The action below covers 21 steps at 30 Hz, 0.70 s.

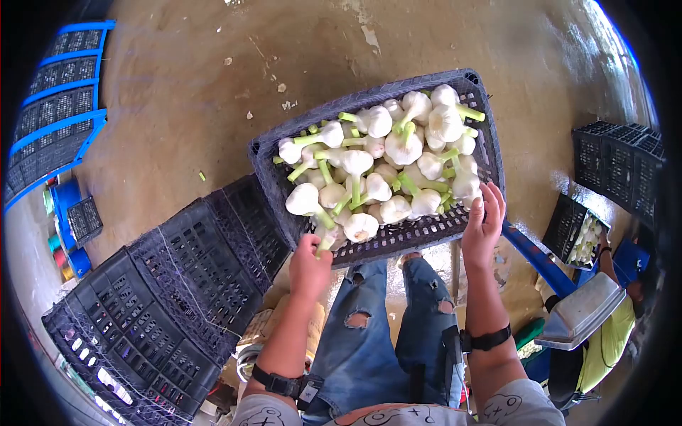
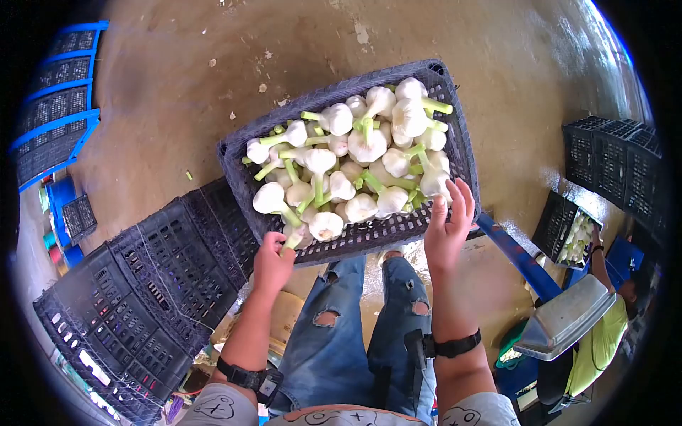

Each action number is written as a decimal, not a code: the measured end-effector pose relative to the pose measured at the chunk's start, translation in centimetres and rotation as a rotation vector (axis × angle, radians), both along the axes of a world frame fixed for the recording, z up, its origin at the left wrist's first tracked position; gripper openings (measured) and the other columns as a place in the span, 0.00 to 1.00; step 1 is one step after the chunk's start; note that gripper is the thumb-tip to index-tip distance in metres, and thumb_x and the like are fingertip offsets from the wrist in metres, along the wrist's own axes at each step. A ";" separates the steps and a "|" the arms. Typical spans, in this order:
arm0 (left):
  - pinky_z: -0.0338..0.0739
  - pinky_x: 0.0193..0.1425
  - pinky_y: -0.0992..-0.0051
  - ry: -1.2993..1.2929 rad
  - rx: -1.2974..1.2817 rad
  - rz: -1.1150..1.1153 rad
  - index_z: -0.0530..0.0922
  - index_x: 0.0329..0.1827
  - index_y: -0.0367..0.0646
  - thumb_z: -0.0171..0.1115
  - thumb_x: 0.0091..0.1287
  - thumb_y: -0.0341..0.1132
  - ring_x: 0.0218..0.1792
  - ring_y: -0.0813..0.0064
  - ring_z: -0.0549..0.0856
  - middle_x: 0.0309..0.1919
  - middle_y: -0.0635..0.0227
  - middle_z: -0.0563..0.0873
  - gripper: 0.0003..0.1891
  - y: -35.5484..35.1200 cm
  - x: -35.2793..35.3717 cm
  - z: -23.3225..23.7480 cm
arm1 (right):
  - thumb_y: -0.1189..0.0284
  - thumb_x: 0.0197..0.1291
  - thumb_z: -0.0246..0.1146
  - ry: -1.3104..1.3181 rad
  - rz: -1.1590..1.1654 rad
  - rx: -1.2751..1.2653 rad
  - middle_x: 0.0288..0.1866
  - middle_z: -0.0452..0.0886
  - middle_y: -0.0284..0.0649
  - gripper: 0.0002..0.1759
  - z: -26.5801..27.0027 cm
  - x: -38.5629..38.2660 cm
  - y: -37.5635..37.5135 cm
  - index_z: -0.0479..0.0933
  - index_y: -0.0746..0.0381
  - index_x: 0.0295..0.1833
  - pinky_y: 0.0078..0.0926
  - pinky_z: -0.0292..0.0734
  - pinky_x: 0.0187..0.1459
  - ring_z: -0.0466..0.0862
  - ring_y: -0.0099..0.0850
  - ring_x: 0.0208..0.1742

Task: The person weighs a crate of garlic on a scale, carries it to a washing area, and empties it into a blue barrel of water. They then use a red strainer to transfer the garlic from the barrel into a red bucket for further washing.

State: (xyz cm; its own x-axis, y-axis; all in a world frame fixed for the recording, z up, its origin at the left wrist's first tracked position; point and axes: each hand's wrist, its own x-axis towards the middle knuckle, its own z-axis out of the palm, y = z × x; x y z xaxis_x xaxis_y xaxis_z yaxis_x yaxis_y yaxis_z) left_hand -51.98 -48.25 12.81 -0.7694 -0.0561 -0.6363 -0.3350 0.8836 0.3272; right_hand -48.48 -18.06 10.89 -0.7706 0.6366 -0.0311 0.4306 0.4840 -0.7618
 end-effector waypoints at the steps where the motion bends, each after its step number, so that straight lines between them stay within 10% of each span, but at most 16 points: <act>1: 0.77 0.34 0.70 -0.087 0.158 0.290 0.73 0.43 0.37 0.61 0.55 0.32 0.31 0.64 0.84 0.32 0.56 0.81 0.14 0.0 -0.6 -0.3 | 0.69 0.64 0.54 0.008 -0.010 -0.014 0.60 0.68 0.49 0.17 -0.1 0.0 0.3 0.71 0.65 0.55 0.37 0.62 0.61 0.68 0.43 0.60; 5: 0.76 0.33 0.77 0.152 0.497 0.231 0.75 0.48 0.31 0.66 0.54 0.29 0.29 0.71 0.82 0.35 0.57 0.80 0.19 2.2 0.0 -3.3 | 0.70 0.64 0.54 0.035 -0.041 -0.062 0.56 0.73 0.47 0.14 0.1 -0.7 0.8 0.75 0.66 0.50 0.34 0.65 0.58 0.72 0.40 0.56; 13: 0.75 0.33 0.72 0.033 0.098 0.180 0.82 0.41 0.41 0.69 0.52 0.36 0.27 0.68 0.81 0.29 0.62 0.81 0.15 1.8 -1.8 -3.7 | 0.70 0.64 0.54 0.036 -0.072 -0.190 0.50 0.77 0.46 0.12 -1.0 0.2 1.4 0.76 0.68 0.46 0.30 0.70 0.52 0.76 0.37 0.51; 17: 0.75 0.35 0.64 0.484 0.038 -0.222 0.75 0.41 0.39 0.63 0.54 0.33 0.31 0.56 0.79 0.27 0.59 0.78 0.13 3.3 0.5 -5.3 | 0.72 0.64 0.55 0.020 -0.072 -0.183 0.50 0.77 0.47 0.11 -1.5 0.6 1.4 0.76 0.68 0.45 0.28 0.71 0.51 0.77 0.36 0.48; 21: 0.77 0.36 0.71 0.327 0.214 -0.013 0.78 0.45 0.37 0.62 0.56 0.26 0.31 0.66 0.83 0.32 0.59 0.82 0.13 3.1 0.1 -3.5 | 0.76 0.60 0.58 0.060 -0.027 0.023 0.50 0.77 0.47 0.09 -0.2 -0.5 1.9 0.77 0.67 0.45 0.29 0.71 0.52 0.77 0.37 0.49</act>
State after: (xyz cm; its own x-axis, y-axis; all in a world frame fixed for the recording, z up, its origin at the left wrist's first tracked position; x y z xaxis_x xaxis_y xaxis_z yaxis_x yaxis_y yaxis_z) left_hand -51.92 -45.20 9.34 -0.9332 0.0626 -0.3539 -0.1719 0.7870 0.5925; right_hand -48.93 -16.16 10.65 -0.7531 0.6572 0.0298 0.3976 0.4908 -0.7753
